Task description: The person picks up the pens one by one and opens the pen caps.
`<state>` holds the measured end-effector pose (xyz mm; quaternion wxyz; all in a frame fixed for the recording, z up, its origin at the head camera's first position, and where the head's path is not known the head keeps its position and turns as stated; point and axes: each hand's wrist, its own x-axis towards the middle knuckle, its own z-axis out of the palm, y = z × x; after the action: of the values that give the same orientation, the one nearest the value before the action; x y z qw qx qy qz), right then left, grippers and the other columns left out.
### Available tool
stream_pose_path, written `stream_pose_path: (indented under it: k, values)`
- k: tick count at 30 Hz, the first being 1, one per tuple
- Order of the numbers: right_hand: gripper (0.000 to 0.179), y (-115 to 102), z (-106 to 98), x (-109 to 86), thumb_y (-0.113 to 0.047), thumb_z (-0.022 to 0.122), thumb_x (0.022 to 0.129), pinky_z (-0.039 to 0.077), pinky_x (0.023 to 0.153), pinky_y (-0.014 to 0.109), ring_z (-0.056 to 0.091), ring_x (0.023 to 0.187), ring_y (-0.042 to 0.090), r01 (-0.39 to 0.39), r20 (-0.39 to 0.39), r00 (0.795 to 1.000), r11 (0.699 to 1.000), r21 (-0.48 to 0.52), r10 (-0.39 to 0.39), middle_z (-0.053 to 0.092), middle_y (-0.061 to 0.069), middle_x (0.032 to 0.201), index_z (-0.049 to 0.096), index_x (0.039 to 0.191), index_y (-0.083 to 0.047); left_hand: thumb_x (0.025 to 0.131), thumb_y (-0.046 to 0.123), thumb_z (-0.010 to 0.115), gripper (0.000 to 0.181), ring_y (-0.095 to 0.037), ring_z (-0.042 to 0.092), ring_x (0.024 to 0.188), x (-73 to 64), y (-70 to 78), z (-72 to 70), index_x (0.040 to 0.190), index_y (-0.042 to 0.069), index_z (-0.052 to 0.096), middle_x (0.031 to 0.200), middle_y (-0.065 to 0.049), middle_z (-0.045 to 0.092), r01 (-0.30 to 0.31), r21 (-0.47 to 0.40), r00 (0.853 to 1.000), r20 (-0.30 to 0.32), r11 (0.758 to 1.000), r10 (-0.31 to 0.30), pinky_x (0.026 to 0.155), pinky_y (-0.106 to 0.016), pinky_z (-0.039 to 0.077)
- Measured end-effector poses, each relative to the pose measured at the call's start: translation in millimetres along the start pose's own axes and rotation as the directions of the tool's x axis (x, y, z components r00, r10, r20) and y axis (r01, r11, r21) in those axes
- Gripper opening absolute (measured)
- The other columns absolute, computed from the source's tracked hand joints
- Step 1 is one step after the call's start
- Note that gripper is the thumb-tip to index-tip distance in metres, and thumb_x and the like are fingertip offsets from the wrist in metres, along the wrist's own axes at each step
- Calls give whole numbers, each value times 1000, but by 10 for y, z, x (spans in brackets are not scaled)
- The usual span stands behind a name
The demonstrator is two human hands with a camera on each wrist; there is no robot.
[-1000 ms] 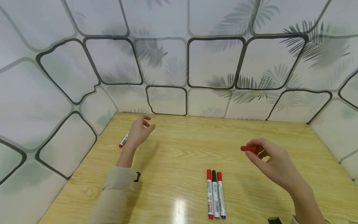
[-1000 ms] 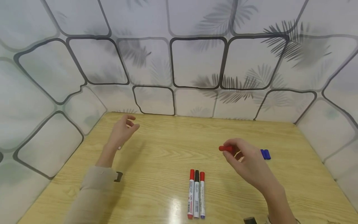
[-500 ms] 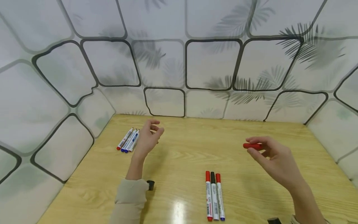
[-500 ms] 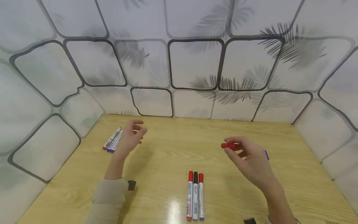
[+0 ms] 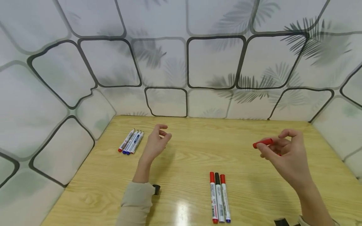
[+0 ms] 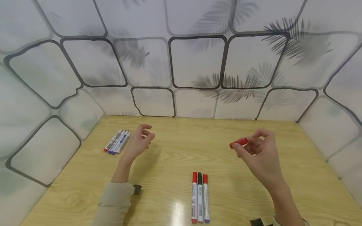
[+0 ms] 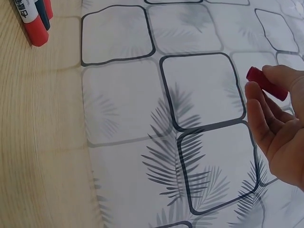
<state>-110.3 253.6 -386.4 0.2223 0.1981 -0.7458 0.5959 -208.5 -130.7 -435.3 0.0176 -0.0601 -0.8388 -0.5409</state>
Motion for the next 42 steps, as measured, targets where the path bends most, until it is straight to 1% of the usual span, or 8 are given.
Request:
stream_pose_path:
  k: [3, 6, 9, 15, 26, 32, 38, 42]
  values:
    - [46, 2, 8, 15, 22, 66, 80, 53, 53, 21, 67, 54, 12, 20, -5, 1000, 998, -57, -21, 74, 0, 82, 41, 105, -7, 100, 21, 58, 38, -20, 59, 72, -5, 16, -48, 135, 10, 48, 105, -14, 57, -3, 2, 1000, -8, 1000, 3, 61, -32, 50]
    - [36, 7, 16, 17, 18, 69, 81, 53, 50, 21, 67, 54, 11, 30, 4, 1000, 983, -179, -30, 72, 2, 80, 44, 100, 1, 100, 21, 58, 39, -25, 60, 74, -4, 45, -75, 136, 11, 48, 105, -14, 57, -8, -7, 1000, -1, 1000, 8, 62, -32, 51]
    - [32, 15, 23, 8, 15, 71, 82, 53, 51, 22, 67, 56, 10, 26, 15, 1000, 970, -242, -23, 70, 2, 82, 46, 100, 4, 100, 20, 58, 39, -26, 60, 76, 0, 72, -80, 137, 11, 48, 105, -14, 57, -19, -6, 1000, 14, 1000, 20, 63, -32, 51]
    - [35, 38, 12, -14, 20, 68, 81, 53, 52, 21, 66, 58, 9, 35, 35, 999, 972, -232, -28, 72, -5, 85, 47, 106, 4, 100, 20, 58, 39, -20, 58, 74, 6, 79, -68, 137, 11, 48, 106, -14, 56, -9, 1, 1000, 22, 1000, 9, 63, -31, 51]
    - [42, 44, -36, -21, 22, 68, 79, 51, 52, 18, 65, 60, 3, 94, 32, 996, 958, -269, -88, 69, -13, 92, 54, 116, 8, 100, 21, 59, 39, -20, 58, 74, -10, 82, -94, 136, 12, 48, 105, -13, 55, 9, -9, 1000, 7, 1000, -9, 63, -32, 51]
    - [38, 52, -139, -5, 21, 65, 81, 48, 51, 15, 63, 60, 2, 90, -12, 995, 953, -289, -98, 68, -14, 94, 59, 117, 9, 100, 20, 59, 39, -20, 58, 74, -21, 96, -91, 136, 12, 48, 105, -13, 56, 9, -1, 1000, -3, 1000, -9, 62, -32, 50]
    - [34, 108, -258, 10, 22, 61, 84, 48, 54, 12, 63, 60, 2, 84, -57, 994, 974, -210, -97, 69, -10, 96, 61, 117, 14, 100, 20, 58, 38, -21, 58, 75, -46, 78, -108, 136, 13, 48, 105, -13, 55, 11, -5, 1000, -5, 1000, -11, 63, -33, 51]
    - [33, 174, -368, 32, 21, 60, 86, 47, 53, 12, 63, 60, 1, 68, -95, 991, 973, -223, -91, 69, -12, 95, 61, 118, 15, 101, 21, 57, 38, -21, 58, 76, -63, 68, -116, 136, 13, 47, 106, -13, 55, 11, -3, 1000, -4, 1000, -11, 64, -35, 51]
